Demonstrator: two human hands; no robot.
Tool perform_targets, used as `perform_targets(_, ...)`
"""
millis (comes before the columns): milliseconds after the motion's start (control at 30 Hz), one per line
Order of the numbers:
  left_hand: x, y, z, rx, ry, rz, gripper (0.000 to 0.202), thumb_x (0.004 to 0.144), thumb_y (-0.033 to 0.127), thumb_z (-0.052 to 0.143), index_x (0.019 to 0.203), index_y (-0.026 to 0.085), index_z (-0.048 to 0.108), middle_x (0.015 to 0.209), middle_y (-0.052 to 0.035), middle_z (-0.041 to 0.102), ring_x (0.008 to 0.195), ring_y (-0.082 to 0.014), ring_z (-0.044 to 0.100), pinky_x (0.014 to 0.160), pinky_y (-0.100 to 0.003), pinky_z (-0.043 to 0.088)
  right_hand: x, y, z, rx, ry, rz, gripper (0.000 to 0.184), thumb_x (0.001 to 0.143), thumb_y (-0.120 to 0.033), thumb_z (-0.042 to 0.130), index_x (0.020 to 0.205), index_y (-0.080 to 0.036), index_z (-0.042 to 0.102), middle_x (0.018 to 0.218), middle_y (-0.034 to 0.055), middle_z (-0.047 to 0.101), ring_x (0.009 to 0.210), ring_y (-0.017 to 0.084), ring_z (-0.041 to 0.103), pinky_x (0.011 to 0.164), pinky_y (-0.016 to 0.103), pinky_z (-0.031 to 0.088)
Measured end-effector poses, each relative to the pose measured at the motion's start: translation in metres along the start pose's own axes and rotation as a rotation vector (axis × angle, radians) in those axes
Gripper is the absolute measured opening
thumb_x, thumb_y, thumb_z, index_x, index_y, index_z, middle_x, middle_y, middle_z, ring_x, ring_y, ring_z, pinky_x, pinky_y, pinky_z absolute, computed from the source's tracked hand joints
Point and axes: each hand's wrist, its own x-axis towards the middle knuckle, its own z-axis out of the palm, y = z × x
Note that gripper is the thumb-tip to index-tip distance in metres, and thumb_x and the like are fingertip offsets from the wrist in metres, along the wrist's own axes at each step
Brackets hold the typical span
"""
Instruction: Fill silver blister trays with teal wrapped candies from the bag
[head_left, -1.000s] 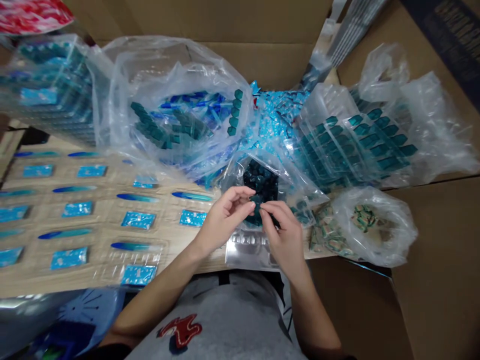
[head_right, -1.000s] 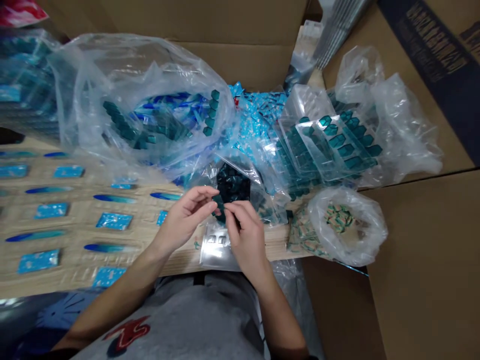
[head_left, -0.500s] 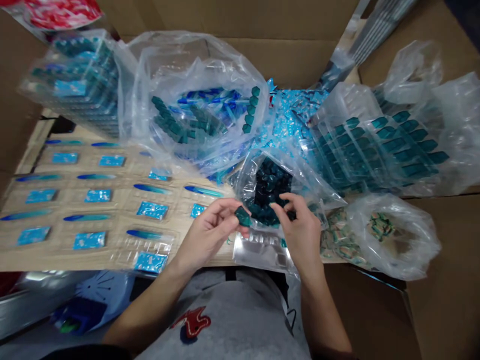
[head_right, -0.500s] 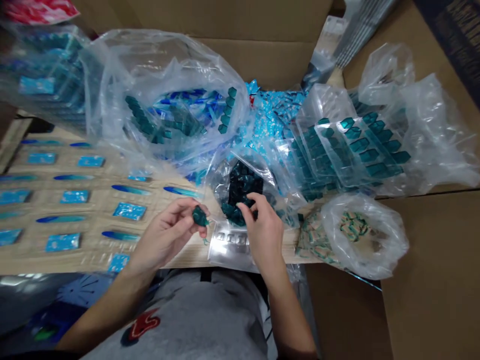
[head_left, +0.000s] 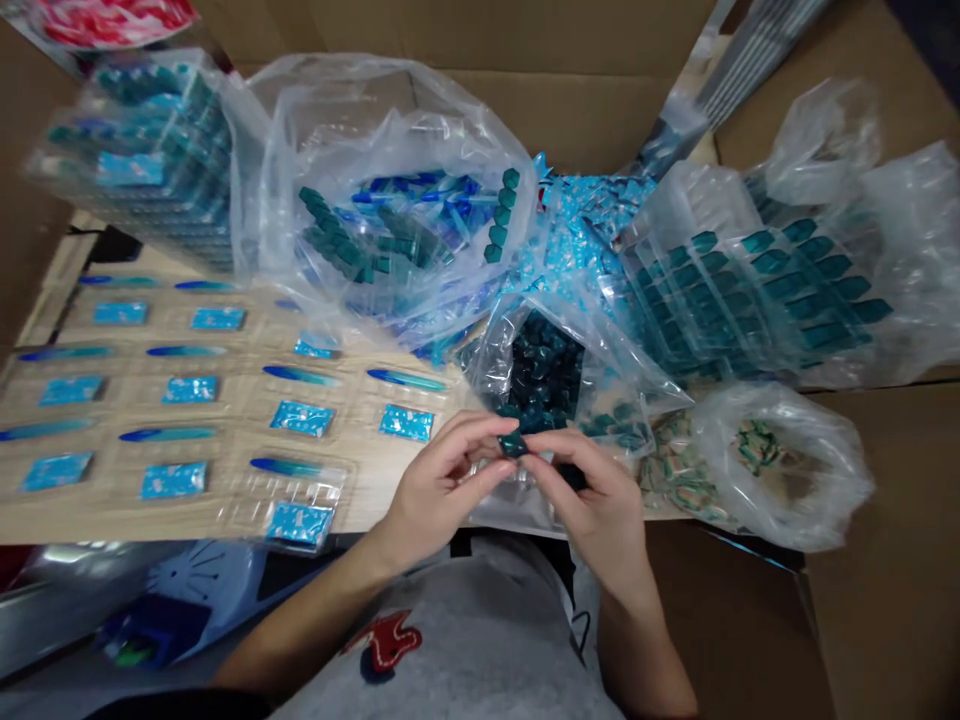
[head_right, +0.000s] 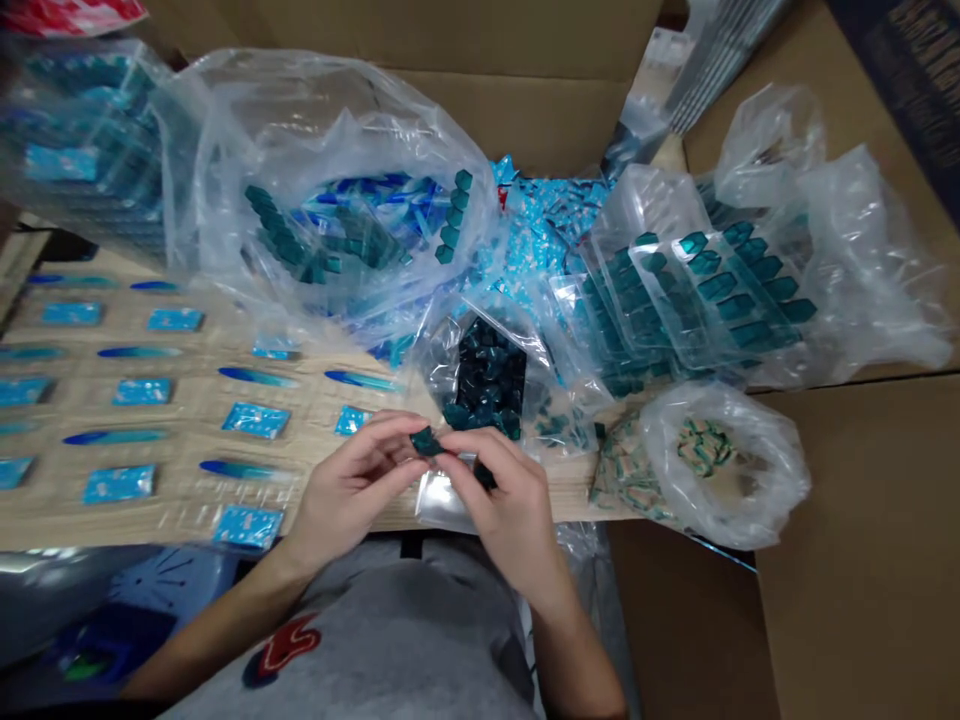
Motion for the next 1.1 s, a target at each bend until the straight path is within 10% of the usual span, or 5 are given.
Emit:
perform_targets(200,-0.014,-0.013,-0.001,0.069,-0.004,0.044,0.019,0.085,0.022,0.065,0.104,0.024,0.066,0.088,-0.0019,0.068,0.076,-0.0129,0.066,0.068,-0.024,0.056,-0.009,0.005,0.006,0.121,-0.038,0.104,0.012,0.083,-0.015,0.06,0.085,-0.023,0.069,0.078,-0.0005,0.072,0.068,0.014,0.066,0.061,0.024,0.054)
perform_targets(600,-0.012,-0.007,0.001,0.031,-0.033,-0.001,0.016,0.088,0.016,0.059,0.102,0.023,0.061,0.099,-0.0042,0.067,0.087,-0.0147,0.066,0.071,-0.025,0.056,-0.007,0.019,0.002,-0.294,0.123,-0.185,0.024,0.091,-0.011,0.046,0.098,-0.022,0.066,0.091,0.0059,0.069,0.085,0.018,0.067,0.075,0.029,0.054)
perform_targets(833,0.047,-0.02,0.017,0.437,-0.152,0.191,0.037,0.095,0.012,0.041,0.131,0.019,0.046,0.139,-0.014,0.05,0.13,-0.0237,0.047,0.106,-0.044,0.043,0.058,0.031,0.005,-0.939,-0.247,0.169,0.029,0.089,-0.008,0.048,0.111,-0.014,0.065,0.108,0.0157,0.066,0.076,0.025,0.07,0.058,0.032,0.051)
perform_targets(933,0.057,-0.026,0.014,0.577,-0.18,0.218,0.036,0.095,0.013,0.04,0.131,0.018,0.046,0.15,-0.0161,0.033,0.14,-0.0269,0.032,0.111,-0.048,0.036,0.067,0.032,0.007,-0.95,-0.265,0.192,0.027,0.086,-0.003,0.047,0.103,-0.01,0.067,0.101,0.0175,0.067,0.07,0.025,0.07,0.055,0.032,0.049)
perform_targets(1100,0.044,-0.027,-0.004,0.468,-0.05,0.28,0.025,0.095,0.015,0.044,0.117,0.021,0.057,0.128,-0.0106,0.056,0.122,-0.0198,0.053,0.102,-0.04,0.046,0.05,0.037,-0.015,-0.737,-0.14,0.155,0.022,0.087,-0.015,0.056,0.106,-0.015,0.066,0.103,0.0107,0.069,0.083,0.022,0.067,0.071,0.031,0.051)
